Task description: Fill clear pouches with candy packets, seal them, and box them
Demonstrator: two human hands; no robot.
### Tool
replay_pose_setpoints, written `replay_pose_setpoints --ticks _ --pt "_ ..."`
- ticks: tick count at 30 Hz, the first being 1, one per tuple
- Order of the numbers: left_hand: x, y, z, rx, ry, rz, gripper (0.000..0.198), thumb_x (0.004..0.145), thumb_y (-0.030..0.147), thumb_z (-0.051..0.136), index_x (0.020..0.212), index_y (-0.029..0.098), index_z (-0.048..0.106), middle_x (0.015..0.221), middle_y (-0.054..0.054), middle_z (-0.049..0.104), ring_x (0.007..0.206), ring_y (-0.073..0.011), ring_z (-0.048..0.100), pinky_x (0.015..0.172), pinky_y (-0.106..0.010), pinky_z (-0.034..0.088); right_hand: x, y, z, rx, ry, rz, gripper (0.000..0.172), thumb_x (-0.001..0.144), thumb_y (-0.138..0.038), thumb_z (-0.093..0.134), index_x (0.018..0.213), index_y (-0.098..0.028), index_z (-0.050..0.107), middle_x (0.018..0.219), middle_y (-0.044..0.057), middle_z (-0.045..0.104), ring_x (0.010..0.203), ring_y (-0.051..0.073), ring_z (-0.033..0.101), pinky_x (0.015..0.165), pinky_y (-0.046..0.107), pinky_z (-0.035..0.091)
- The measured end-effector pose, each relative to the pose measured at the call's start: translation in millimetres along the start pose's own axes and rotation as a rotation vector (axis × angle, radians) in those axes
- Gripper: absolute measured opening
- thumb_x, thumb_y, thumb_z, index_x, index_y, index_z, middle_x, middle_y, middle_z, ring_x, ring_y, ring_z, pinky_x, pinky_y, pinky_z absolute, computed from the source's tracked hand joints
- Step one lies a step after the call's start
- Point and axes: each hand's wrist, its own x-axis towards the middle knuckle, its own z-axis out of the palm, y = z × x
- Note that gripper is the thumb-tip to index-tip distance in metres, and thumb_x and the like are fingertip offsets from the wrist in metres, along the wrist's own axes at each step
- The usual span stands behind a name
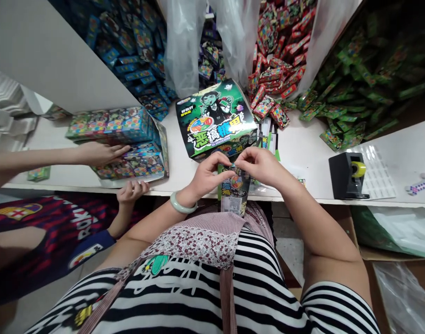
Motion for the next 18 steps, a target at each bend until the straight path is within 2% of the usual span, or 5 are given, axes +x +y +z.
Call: replay_pose_setpoints --ticks 8,10,14,16,18 --pt "-6.7 -2.5 1.3 -0.069 0.038 0.055 0.02 0.087 0.035 0.073 0.09 0.02 0.061 0.088 -0.002 0.063 0.084 -0.0146 0.061 0.079 -0.03 0.048 5.7 7.2 7.9 0.306 -0.037 0.157 0.032 0.06 -0.036 0.082 0.077 -0.022 0.059 0.071 -0.002 0.064 0.067 0.013 0.055 0.064 0.028 0.042" --pt "-15.3 -5.8 -3.2 -0.217 -0.066 -0.046 0.034 0.086 0.04 0.075 0.111 0.022 0.06 0.102 -0.005 0.066 0.092 -0.0161 0.064 0.083 -0.03 0.051 3.8 8.3 8.6 0.429 -0.094 0.244 0.035 0.056 -0.035 0.082 0.08 -0.022 0.06 0.071 -0.004 0.064 0.066 0.012 0.055 0.063 0.027 0.041" --pt "-39.0 -18.9 -3.3 -0.464 -0.537 -0.278 0.064 0.081 0.058 0.074 0.131 0.022 0.058 0.114 -0.01 0.071 0.101 -0.0247 0.069 0.089 -0.039 0.057 -3.2 8.3 7.0 0.45 -0.112 0.249 0.026 0.059 -0.034 0.076 0.077 -0.021 0.062 0.072 -0.004 0.063 0.063 0.011 0.053 0.06 0.025 0.038" --pt "-49.4 -22.2 -1.0 -0.406 -0.595 -0.338 0.059 0.083 0.06 0.07 0.125 0.02 0.065 0.112 -0.01 0.074 0.1 -0.0268 0.07 0.091 -0.043 0.058 -6.4 7.0 4.0 0.425 -0.085 0.196 0.023 0.063 -0.035 0.075 0.076 -0.021 0.062 0.071 -0.003 0.063 0.064 0.012 0.054 0.061 0.026 0.04" --pt "-56.5 -17.9 -4.6 -0.334 -0.51 -0.341 0.053 0.087 0.059 0.067 0.123 0.019 0.067 0.113 -0.01 0.075 0.099 -0.0271 0.071 0.092 -0.044 0.059 -9.4 5.6 -2.1 0.402 -0.051 0.113 0.023 0.068 -0.037 0.075 0.081 -0.021 0.065 0.071 -0.003 0.063 0.066 0.012 0.056 0.064 0.027 0.043"
